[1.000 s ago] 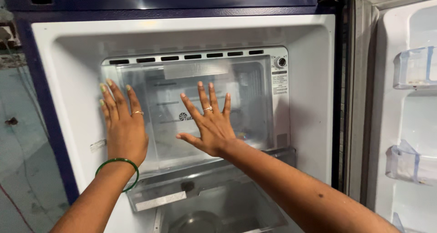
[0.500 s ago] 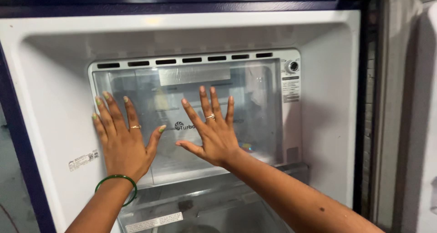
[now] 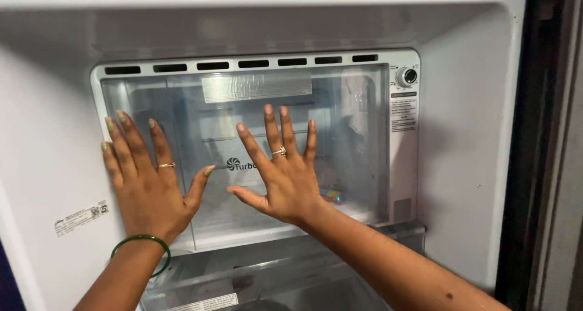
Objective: The person transfers items including water bottles, bananas, an eggplant, food containers, and jars from a bed into a refrigerator and wipes an egg holder with a cloth.
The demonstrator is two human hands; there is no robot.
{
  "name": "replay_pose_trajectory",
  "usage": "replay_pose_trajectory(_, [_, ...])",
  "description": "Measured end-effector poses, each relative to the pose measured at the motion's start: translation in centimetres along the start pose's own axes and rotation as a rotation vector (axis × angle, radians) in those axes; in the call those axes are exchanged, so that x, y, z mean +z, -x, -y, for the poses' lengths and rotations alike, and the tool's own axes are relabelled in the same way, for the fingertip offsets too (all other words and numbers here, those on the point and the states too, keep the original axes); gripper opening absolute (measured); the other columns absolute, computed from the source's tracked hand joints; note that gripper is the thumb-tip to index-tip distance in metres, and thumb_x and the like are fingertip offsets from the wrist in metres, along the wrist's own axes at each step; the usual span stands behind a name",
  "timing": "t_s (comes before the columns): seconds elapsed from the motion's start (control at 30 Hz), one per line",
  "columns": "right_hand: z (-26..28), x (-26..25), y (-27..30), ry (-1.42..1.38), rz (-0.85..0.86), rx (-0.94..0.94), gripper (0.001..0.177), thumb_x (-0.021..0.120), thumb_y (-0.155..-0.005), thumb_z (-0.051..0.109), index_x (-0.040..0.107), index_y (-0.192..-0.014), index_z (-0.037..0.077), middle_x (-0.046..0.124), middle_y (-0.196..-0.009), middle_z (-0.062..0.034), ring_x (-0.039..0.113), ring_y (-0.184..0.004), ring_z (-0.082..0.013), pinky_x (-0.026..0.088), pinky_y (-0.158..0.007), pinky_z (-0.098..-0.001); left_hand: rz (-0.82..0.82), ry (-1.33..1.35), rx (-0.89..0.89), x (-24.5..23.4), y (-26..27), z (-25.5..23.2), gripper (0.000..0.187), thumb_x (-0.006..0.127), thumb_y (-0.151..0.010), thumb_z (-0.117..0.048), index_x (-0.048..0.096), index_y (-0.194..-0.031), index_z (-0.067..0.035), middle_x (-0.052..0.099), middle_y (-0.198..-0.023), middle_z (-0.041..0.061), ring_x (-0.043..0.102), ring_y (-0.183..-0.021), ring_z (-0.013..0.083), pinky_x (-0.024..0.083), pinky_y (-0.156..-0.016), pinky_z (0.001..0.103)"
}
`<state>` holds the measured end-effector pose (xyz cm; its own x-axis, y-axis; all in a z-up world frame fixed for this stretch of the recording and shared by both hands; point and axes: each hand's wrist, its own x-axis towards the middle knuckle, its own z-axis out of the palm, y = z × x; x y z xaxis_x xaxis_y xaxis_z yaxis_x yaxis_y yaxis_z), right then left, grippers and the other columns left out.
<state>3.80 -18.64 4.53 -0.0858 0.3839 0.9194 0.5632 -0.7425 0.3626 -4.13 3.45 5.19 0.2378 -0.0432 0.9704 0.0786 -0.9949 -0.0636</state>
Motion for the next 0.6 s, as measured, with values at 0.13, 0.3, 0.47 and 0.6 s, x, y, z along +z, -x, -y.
replay_pose_trajectory(0.13, [0.1,0.4,0.1,0.033,0.019,-0.014,0.095,0.044,-0.096,0.081,0.023,-0.168,0.022,-0.001,-0.17,-0.0238,-0.007,-0.158,-0.0404,-0.014,-0.12,-0.0684,0.022,-0.059,0.001,0.4,0.3,0.5,0.107,0.036,-0.095,-0.073,0.012,-0.166,0.002,-0.006,-0.168,0.032,-0.009,-0.157,0.0454,0.003,-0.128,0.063])
replay_pose_trajectory(0.3, [0.6,0.1,0.2,-0.008,0.042,-0.008,0.095,0.045,-0.097,0.081,0.022,-0.168,0.022,-0.001,-0.17,-0.023,-0.007,-0.158,-0.0396,-0.013,-0.119,-0.0684,0.098,-0.112,-0.017,-1.1,0.7,0.3,0.106,0.036,-0.098,-0.072,0.008,-0.165,0.005,-0.008,-0.168,0.032,-0.01,-0.157,0.0455,0.002,-0.127,0.062])
replay_pose_trajectory(0.47, [0.7,-0.8,0.6,-0.037,-0.021,-0.026,0.094,0.049,-0.1,0.079,0.02,-0.169,0.023,-0.001,-0.172,-0.0224,-0.005,-0.159,-0.0396,-0.011,-0.12,-0.0691,0.126,-0.147,0.016,-3.1,0.7,-0.5,0.105,0.035,-0.1,-0.072,0.008,-0.163,0.008,-0.008,-0.166,0.035,-0.011,-0.154,0.0474,0.001,-0.125,0.062])
replay_pose_trajectory(0.6, [0.8,-1.2,0.9,-0.055,0.015,-0.023,0.094,0.049,-0.1,0.078,0.019,-0.17,0.022,-0.001,-0.171,-0.022,-0.005,-0.159,-0.0405,-0.009,-0.12,-0.0718,0.178,-0.142,0.0,-4.0,0.9,-0.9,0.107,0.036,-0.099,-0.074,0.01,-0.161,0.009,-0.007,-0.165,0.035,-0.011,-0.154,0.0473,0.001,-0.124,0.061])
